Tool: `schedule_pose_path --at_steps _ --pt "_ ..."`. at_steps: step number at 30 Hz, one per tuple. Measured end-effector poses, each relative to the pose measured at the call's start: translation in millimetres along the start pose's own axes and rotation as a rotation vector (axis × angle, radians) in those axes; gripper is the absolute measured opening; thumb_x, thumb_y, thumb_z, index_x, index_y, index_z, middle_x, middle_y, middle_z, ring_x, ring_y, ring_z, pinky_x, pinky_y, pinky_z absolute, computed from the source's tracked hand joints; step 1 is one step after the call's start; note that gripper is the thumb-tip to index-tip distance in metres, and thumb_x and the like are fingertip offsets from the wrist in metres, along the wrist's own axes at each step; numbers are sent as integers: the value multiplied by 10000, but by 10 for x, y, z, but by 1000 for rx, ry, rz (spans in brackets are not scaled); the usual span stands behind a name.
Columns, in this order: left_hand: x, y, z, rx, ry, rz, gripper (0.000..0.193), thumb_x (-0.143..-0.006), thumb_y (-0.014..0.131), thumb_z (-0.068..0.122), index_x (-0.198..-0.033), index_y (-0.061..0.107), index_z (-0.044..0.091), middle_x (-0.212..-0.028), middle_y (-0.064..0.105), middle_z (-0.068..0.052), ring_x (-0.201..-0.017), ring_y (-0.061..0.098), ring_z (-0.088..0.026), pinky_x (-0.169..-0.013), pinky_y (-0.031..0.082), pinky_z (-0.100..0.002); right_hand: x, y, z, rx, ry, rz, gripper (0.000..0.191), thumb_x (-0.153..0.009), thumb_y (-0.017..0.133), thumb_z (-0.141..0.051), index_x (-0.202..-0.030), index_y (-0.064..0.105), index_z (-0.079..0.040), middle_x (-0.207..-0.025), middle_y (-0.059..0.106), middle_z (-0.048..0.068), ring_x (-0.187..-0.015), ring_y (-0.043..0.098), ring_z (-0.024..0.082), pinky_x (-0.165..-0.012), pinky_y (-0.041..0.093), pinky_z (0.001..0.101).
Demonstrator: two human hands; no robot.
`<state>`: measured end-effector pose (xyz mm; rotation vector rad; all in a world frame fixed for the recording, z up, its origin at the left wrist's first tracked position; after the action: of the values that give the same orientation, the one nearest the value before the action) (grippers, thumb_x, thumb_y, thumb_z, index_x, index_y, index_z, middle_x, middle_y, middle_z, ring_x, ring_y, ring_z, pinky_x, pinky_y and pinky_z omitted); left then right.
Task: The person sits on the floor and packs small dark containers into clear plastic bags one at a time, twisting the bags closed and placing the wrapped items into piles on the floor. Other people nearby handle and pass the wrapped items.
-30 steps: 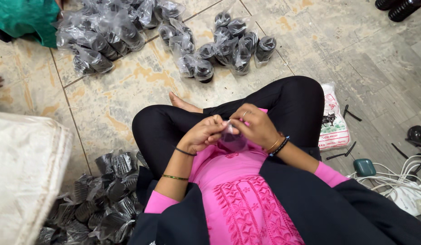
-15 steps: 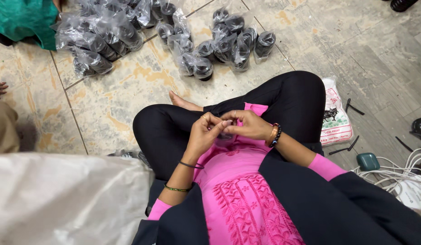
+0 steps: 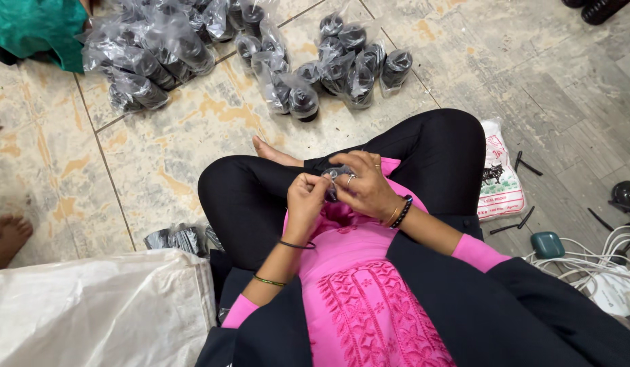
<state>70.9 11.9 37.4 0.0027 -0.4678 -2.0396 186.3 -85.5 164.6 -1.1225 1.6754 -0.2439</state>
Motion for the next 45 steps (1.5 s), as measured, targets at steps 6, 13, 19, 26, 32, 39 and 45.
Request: schedule_pose_path --at_steps 6,13,19,26,32,39,45 --pt "61 51 375 -303 89 -189 175 -971 752 136 -883 638 35 -800 696 -17 -650 538 -9 -567 446 -192 148 225 322 -508 349 -100 43 -898 669 -78 -905 648 -41 -957 715 64 -895 680 205 -831 524 354" --pt "445 326 895 -823 743 -84 130 -968 703 69 -888 606 37 -895 724 -49 -701 594 -122 -652 486 -305 189 300 408 -439 453 -198 75 -901 675 -73 -951 639 -30 -879 692 53 -829 654 223 -807 497 377" --pt "44 137 199 247 -297 -370 174 -940 713 34 -852 571 83 -872 722 -68 -600 488 -54 -524 394 -210 -43 44 181 -177 143 -44 171 -855 747 -75 -992 647 -57 -1165 665 95 -1067 616 280 -938 419 393" --pt "-66 -45 -97 274 -287 -144 196 -944 732 69 -851 559 77 -775 643 -36 -583 495 -62 -505 406 -199 -4 30 94 -332 223 -37 211 -909 730 -54 -1100 659 -2 -1062 658 133 -942 682 286 -813 550 377" --pt "8 -19 315 -99 170 -100 187 -980 738 99 -880 589 49 -891 701 -45 -686 552 -67 -599 463 -224 53 143 264 -137 202 -12 90 -935 699 -18 -965 616 -3 -947 645 134 -864 652 326 -772 513 414" --pt "268 16 865 -811 494 122 168 -875 799 69 -818 656 3 -768 724 -139 -591 672 -218 -563 532 -323 142 187 392 53 203 -13 122 -922 686 -32 -941 566 -19 -930 616 120 -859 591 329 -782 443 447" --pt "123 48 900 -941 351 -45 204 -856 732 102 -1050 717 39 -763 705 -125 -688 719 -315 -612 553 -414 193 229 174 111 125 -130 118 -936 684 -85 -945 581 -29 -913 604 107 -854 590 309 -754 408 449"
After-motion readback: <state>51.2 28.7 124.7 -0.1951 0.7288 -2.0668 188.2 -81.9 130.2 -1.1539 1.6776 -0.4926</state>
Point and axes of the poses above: each hand's wrist, its own x-axis away from the middle knuckle, its own y-axis out of the palm, z = x × y, the point moved 7 cm from there along -x, towards the middle knuckle
